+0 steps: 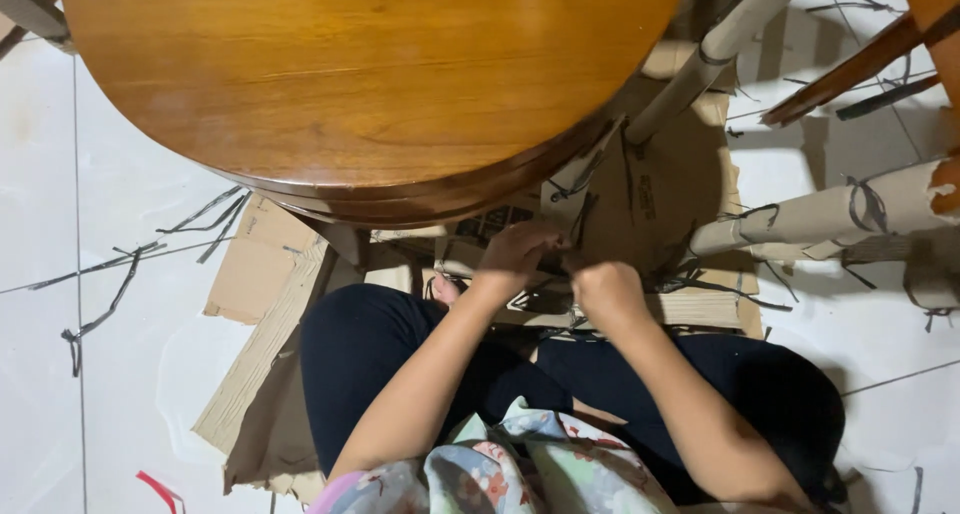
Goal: Wrapping the legs of a wooden stool with protective cardboard and securing them with plastic ties.
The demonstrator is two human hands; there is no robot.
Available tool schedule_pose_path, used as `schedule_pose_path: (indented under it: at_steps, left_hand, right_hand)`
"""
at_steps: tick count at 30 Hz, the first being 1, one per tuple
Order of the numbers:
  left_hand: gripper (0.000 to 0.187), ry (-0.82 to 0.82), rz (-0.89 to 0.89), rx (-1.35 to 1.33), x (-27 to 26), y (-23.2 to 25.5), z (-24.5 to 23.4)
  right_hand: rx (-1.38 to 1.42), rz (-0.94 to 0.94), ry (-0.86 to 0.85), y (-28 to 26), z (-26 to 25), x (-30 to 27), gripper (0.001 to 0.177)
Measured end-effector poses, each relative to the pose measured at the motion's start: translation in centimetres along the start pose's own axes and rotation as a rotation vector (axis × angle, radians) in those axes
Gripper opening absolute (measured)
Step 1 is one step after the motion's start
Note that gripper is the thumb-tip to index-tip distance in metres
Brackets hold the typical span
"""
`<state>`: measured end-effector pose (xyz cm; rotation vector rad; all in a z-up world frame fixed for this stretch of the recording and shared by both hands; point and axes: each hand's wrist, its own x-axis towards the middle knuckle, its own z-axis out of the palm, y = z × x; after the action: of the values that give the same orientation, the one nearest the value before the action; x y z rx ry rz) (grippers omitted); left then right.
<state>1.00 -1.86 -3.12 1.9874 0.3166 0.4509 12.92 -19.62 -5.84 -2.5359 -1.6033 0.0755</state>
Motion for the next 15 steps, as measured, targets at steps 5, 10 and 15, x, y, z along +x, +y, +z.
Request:
schedule_pose_path:
  at_steps: [5, 10, 15]
  left_hand:
    - [0.031, 0.012, 0.35, 0.003, 1.3, -1.0, 0.1]
    - [0.036, 0.038, 0.434, 0.121, 1.5, -0.3, -0.3]
    - [0.006, 0.078, 0.585, 0.388, 2.5, 0.2, -0.9]
  right_hand:
    - [0.17, -0.188, 0.229, -2.0, -4.1, -0.5, 0.024]
    - [0.227, -0.214, 0.415, -1.2, -3.9, 0.6, 0.016]
    - [0.409, -0.142, 0.596, -4.9, -9.1, 3.4, 0.02]
